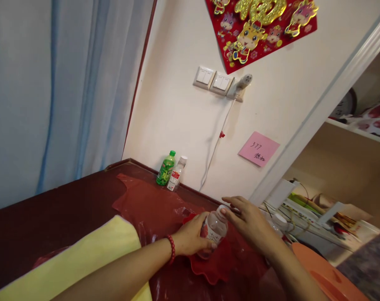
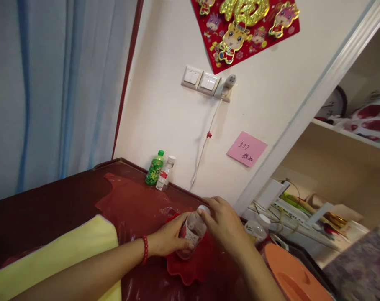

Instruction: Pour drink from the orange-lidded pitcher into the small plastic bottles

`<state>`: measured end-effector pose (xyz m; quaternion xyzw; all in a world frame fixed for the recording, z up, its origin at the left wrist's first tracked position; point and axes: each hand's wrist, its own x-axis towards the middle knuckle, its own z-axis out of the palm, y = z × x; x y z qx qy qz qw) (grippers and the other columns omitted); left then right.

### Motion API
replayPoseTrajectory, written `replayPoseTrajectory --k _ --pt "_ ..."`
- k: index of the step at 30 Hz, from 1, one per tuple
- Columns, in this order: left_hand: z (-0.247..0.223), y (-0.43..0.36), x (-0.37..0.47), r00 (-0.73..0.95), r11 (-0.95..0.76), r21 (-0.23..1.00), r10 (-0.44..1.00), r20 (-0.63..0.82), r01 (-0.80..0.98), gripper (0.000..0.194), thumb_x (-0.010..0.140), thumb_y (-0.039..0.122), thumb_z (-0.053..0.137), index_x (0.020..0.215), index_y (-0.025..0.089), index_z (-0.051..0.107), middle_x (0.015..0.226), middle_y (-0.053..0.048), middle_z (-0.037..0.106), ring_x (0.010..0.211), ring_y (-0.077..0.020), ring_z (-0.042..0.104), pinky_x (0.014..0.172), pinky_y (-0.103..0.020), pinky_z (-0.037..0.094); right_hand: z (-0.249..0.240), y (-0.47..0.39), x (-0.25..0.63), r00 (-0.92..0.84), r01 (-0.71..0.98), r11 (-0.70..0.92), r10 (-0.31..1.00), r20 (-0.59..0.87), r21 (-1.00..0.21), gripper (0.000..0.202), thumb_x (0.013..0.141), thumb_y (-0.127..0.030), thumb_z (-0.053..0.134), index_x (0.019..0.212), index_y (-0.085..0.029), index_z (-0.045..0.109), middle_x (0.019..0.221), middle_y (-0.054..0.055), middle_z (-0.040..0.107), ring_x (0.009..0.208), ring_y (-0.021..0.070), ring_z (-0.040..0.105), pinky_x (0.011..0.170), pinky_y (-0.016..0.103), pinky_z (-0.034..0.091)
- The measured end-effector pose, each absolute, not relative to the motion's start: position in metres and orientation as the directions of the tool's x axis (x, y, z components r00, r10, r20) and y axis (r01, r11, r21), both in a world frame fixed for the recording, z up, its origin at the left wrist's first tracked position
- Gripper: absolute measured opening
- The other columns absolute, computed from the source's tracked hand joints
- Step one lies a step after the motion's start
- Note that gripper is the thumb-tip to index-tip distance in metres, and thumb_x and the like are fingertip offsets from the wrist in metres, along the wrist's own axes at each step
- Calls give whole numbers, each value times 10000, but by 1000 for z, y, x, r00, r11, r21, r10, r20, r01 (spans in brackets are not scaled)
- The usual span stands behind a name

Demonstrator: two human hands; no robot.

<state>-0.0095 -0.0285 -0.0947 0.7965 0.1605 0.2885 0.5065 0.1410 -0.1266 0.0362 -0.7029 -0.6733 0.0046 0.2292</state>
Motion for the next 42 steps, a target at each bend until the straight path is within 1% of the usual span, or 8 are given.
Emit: replayPoseTrajectory --k 5,9,12,18,25,31,37,42 --pt "-98 -27 -8 785 -430 901 535 312 -64 783 636 279 800 1346 237 473 1278 -78 599 1149 -284 553 1005 -388 405 30 -126 146 75 935 29 958 278 -353 374 891 -361 473 1145 -183 682 1094 93 669 961 206 626 850 320 477" --pt "-97 -28 -8 784 -423 904 538 310 -67 748 644 242 780 1330 246 483 1249 -60 613 1113 -264 567 985 -372 418 25 -124 141 180 961 -89 920 349 -261 322 876 -461 534 925 -184 691 858 80 655 775 225 589 712 342 435" --pt "-95 -28 -8 780 -434 899 545 308 -52 719 634 228 781 1298 240 508 1229 -55 619 1093 -259 574 973 -365 426 24 -124 139 208 973 -147 894 396 -179 355 884 -524 528 870 -202 675 833 73 645 808 244 581 735 356 418" --pt "-96 -27 -8 785 -436 898 534 313 -61 787 635 262 799 1351 240 473 1266 -76 609 1131 -280 565 1010 -397 408 17 -126 149 171 924 -29 923 346 -380 365 888 -398 490 1146 -205 662 1119 80 665 1022 225 602 867 332 456" --pt "-92 -29 -9 785 -414 909 550 286 -42 751 635 211 765 1334 231 489 1271 -76 605 1138 -276 562 1018 -403 406 16 -123 148 243 929 -88 878 413 -359 379 859 -561 544 800 -204 657 824 81 650 848 269 579 799 404 435" --pt "-92 -30 -8 790 -408 911 539 291 -58 786 641 228 782 1361 228 466 1329 -89 571 1200 -290 532 1038 -406 392 7 -124 155 191 865 19 911 365 -501 483 871 -514 524 1195 -175 640 1199 107 651 1098 236 599 956 366 457" --pt "-91 -30 -8 788 -422 906 546 284 -35 747 643 234 781 1330 218 487 1282 -87 591 1142 -282 557 994 -392 420 10 -124 149 196 858 16 914 356 -513 478 879 -524 515 1178 -182 665 1150 102 660 1038 235 611 905 360 469" --pt "-92 -30 -8 785 -422 906 548 289 -40 725 643 236 779 1311 230 497 1267 -76 599 1129 -279 562 973 -385 433 12 -121 142 260 882 -51 881 395 -469 434 833 -543 570 1010 -176 720 930 103 648 843 264 592 779 408 442"
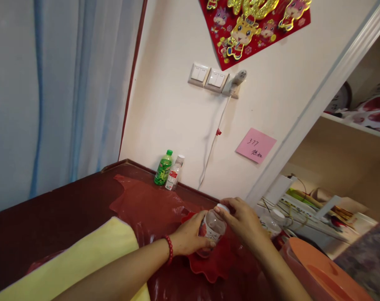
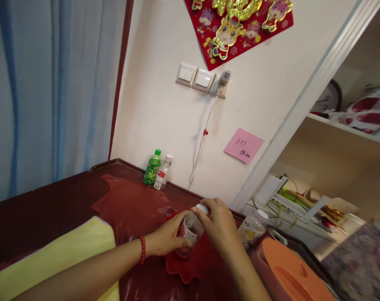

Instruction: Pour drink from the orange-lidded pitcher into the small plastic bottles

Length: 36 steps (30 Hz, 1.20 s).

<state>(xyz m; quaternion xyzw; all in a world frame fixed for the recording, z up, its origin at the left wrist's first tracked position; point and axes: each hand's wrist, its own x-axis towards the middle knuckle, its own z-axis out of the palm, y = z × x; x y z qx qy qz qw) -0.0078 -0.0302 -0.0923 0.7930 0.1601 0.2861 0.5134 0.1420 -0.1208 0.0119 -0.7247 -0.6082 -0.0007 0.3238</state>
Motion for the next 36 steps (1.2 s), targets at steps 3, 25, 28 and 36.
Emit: replayPoseTrajectory --k 3,25,28,36 --pt "-95 -30 -7 784 -421 906 547 294 -46 763 637 239 784 1336 237 480 1281 -79 590 1148 -286 551 1003 -397 416 7 -119 145 237 867 -8 886 399 -498 388 826 -468 552 1042 -179 696 1000 98 656 939 263 598 841 401 447" --pt "-94 -30 -7 783 -448 893 542 306 -39 741 634 235 785 1315 233 495 1263 -68 597 1136 -277 557 996 -376 419 4 -119 144 229 876 9 873 431 -482 414 835 -471 499 1074 -188 683 1047 98 637 992 258 585 872 405 448" --pt "-93 -30 -7 787 -446 895 541 295 -29 760 639 259 795 1332 229 485 1270 -80 591 1131 -282 561 999 -387 419 2 -120 148 226 852 35 875 427 -523 433 864 -456 453 1145 -187 645 1136 101 629 1049 231 583 908 376 455" --pt "-90 -31 -8 786 -427 904 560 261 4 757 632 247 788 1327 236 487 1271 -80 590 1144 -287 557 991 -390 426 5 -124 144 185 859 50 897 401 -510 394 822 -421 493 1086 -191 674 1130 94 640 1069 248 583 941 406 439"
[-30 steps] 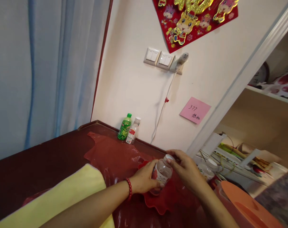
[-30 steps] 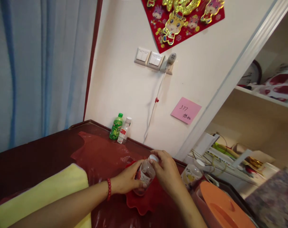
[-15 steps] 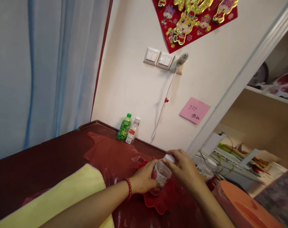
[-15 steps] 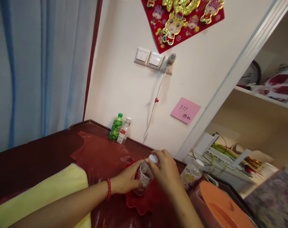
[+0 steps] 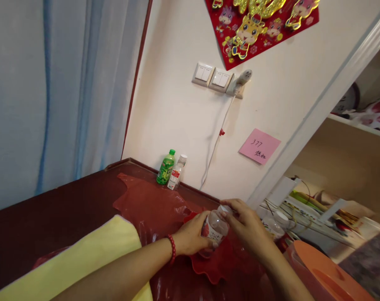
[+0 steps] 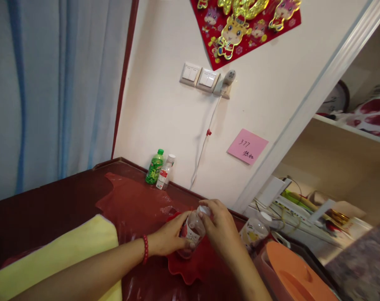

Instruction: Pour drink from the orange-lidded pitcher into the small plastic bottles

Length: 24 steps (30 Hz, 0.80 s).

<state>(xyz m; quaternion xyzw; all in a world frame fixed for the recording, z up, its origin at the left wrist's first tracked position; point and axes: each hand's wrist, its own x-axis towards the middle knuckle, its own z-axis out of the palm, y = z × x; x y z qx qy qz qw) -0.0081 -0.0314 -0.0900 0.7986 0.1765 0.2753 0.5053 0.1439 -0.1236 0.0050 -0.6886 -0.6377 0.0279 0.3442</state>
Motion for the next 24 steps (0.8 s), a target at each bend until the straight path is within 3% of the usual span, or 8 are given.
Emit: replayPoseTrajectory --k 12,18,24 --pt "-93 -30 -8 787 -429 903 549 282 -24 747 647 269 786 1331 254 483 1258 -69 597 1129 -277 564 989 -384 428 -3 -127 147 213 893 9 873 440 -449 414 837 -488 556 1082 -180 683 1079 104 658 1005 258 603 888 396 469" --pt "-94 -30 -7 783 -427 903 545 298 -46 781 635 252 786 1349 238 469 1302 -89 581 1175 -292 542 1022 -400 410 -3 -134 147 135 912 73 875 465 -403 428 965 -439 367 1158 -195 661 1181 81 657 1122 215 574 987 363 428" --pt "-93 -31 -8 788 -414 909 541 295 -57 769 637 227 774 1344 247 474 1286 -75 592 1156 -283 555 1015 -396 416 -4 -130 153 211 950 -61 848 486 -307 371 891 -541 509 973 -237 705 986 86 690 952 280 605 842 418 451"
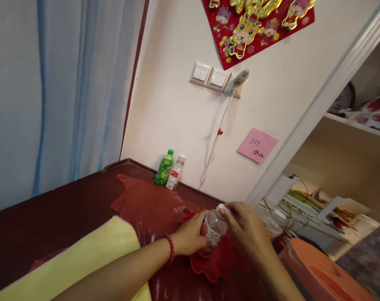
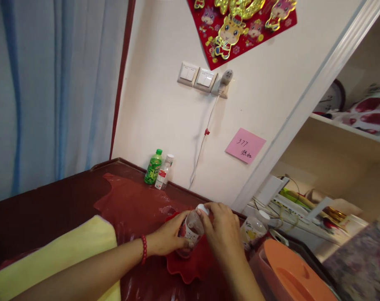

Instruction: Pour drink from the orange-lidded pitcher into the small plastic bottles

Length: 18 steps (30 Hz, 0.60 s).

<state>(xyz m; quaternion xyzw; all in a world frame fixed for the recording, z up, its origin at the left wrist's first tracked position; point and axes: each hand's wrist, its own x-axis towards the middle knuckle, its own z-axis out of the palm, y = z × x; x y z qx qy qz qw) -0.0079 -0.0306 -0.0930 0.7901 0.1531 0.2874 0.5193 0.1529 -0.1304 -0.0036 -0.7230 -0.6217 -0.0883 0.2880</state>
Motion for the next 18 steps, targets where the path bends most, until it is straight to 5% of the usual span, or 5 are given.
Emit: replayPoseTrajectory --k 7,13,18 --pt "-92 -31 -8 789 -410 912 550 274 -31 764 628 218 771 1335 236 482 1317 -85 577 1179 -294 540 1006 -395 420 -2 -132 147 222 930 -26 834 505 -367 346 907 -425 446 1081 -234 675 1096 72 672 1044 244 585 909 398 437" --pt "-93 -31 -7 784 -404 914 554 282 -42 737 637 216 766 1319 241 489 1271 -64 599 1128 -268 566 1000 -387 421 -4 -126 153 241 939 -71 834 497 -337 398 838 -583 555 943 -229 705 960 85 679 943 291 588 848 448 441" --pt "-95 -30 -7 788 -395 917 551 276 -45 782 632 216 773 1350 246 465 1295 -76 589 1148 -283 557 1004 -395 419 -10 -128 152 232 893 21 834 501 -449 396 874 -436 509 1171 -209 638 1177 84 648 1102 240 583 967 401 440"
